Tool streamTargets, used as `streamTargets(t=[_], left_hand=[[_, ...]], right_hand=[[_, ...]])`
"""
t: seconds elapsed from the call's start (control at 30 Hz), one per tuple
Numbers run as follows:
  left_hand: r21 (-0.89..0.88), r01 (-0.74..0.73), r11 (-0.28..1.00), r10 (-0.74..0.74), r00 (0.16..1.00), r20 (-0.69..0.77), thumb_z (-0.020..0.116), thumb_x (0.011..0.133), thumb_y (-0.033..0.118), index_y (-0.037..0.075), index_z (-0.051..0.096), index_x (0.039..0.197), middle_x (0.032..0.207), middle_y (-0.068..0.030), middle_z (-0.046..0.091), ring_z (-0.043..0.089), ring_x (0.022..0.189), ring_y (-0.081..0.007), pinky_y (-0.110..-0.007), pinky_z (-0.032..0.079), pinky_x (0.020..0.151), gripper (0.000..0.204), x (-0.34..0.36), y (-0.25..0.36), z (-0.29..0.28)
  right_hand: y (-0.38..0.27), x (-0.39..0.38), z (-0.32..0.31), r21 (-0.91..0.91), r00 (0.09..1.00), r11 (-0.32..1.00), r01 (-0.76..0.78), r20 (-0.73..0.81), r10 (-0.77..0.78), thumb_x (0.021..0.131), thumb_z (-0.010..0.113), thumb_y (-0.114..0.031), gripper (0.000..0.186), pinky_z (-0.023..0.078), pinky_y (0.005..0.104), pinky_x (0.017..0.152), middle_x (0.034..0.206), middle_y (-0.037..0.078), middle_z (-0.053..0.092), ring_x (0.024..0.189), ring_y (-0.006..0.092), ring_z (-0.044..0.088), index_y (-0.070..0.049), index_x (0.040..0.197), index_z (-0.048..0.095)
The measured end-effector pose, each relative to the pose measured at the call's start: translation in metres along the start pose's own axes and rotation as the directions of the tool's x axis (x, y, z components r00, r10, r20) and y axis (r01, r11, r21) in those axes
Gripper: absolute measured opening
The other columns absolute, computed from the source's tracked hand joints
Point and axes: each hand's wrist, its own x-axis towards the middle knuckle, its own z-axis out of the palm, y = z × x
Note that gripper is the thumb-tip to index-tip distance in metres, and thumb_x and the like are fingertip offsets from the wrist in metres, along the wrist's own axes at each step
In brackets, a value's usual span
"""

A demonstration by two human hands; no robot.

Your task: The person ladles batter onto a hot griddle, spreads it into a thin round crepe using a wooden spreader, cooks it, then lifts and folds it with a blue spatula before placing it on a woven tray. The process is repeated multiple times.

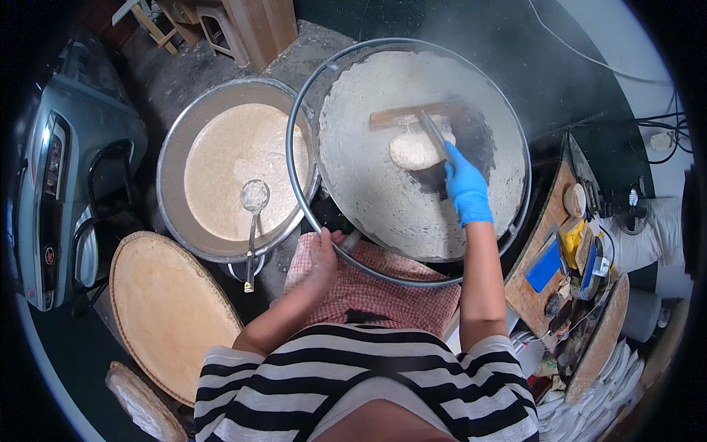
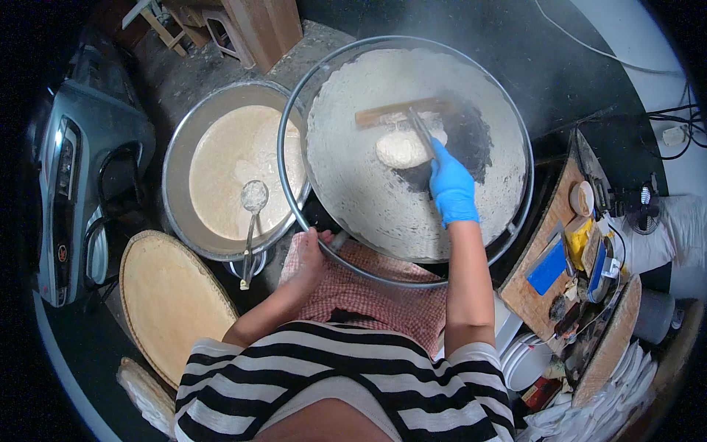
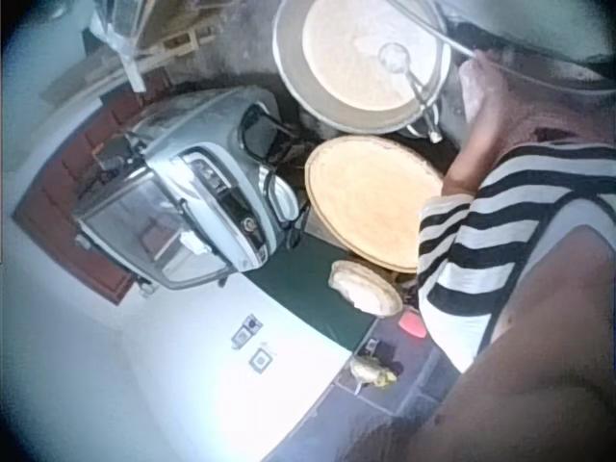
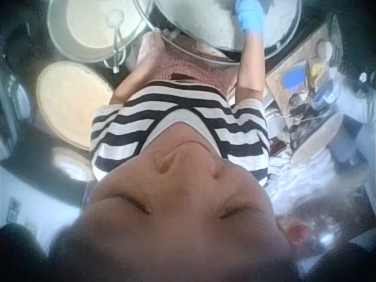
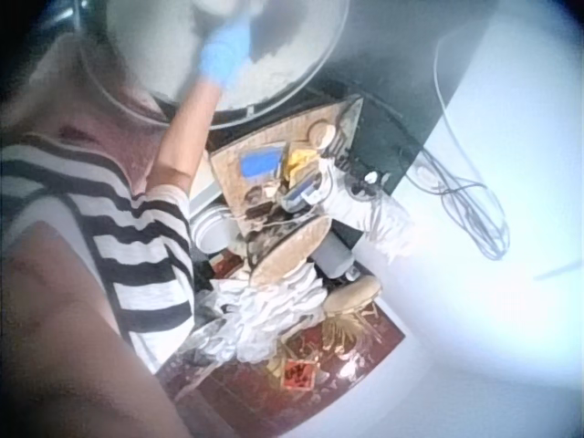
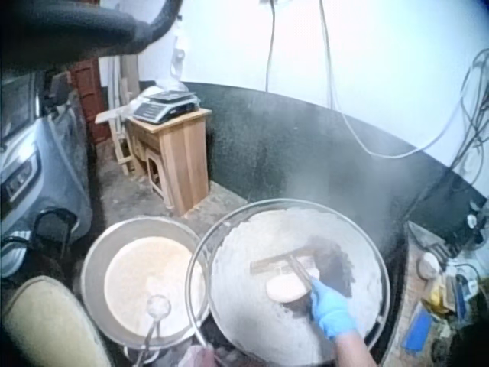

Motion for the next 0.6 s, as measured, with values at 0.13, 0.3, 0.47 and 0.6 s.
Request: streamTargets(t=[0.13,0.3,0.47,0.6], left_hand=[[-0.036,-0.012,0.999,0.011,0.999,-0.030,0.042,0.093,0.031,-0.002,0.054,0.088,0.077,-0.0117,0.061,0.059,0.066,-0.0184,-0.030,0.049,0.061,0.035,0.000,-0.013,0.001],[0.134,-0.043,0.990,0.037,0.998,0.047,0.040,0.093,0.033,-0.005,0.056,0.082,0.072,-0.0148,0.063,0.061,0.061,-0.0214,-0.032,0.051,0.059,0.042,0.048,0.021,-0.019],[0.064,-0.004,0.998,0.005,1.000,-0.012,0.041,0.093,0.037,0.000,0.052,0.096,0.086,-0.0109,0.062,0.061,0.074,-0.0186,-0.032,0.052,0.064,0.039,0.088,0.057,-0.026],[0.029,0.063,0.998,-0.066,0.994,0.090,0.043,0.091,0.043,0.004,0.052,0.096,0.085,-0.0069,0.060,0.059,0.075,-0.0166,-0.030,0.050,0.067,0.041,0.055,0.027,-0.034]], right_hand=[[0.000,-0.033,0.007,0.023,0.984,0.990,-0.140,0.114,0.137,0.087,0.050,-0.012,0.042,0.046,0.0399,0.079,0.106,0.022,0.057,0.095,0.0383,0.056,-0.020,0.128,0.045],[0.005,-0.035,-0.012,-0.074,0.978,0.984,-0.165,0.120,0.173,0.086,0.051,-0.012,0.041,0.046,0.0408,0.079,0.103,0.022,0.058,0.093,0.0387,0.057,-0.020,0.126,0.048],[-0.011,-0.019,0.008,0.014,0.997,0.998,-0.060,0.054,0.060,0.086,0.052,-0.012,0.043,0.046,0.0405,0.078,0.102,0.022,0.058,0.094,0.0383,0.056,-0.022,0.127,0.047],[0.001,-0.046,0.001,0.000,0.992,0.998,-0.065,0.106,0.065,0.085,0.051,-0.012,0.044,0.046,0.0417,0.077,0.103,0.021,0.058,0.092,0.0381,0.056,-0.023,0.127,0.046]])
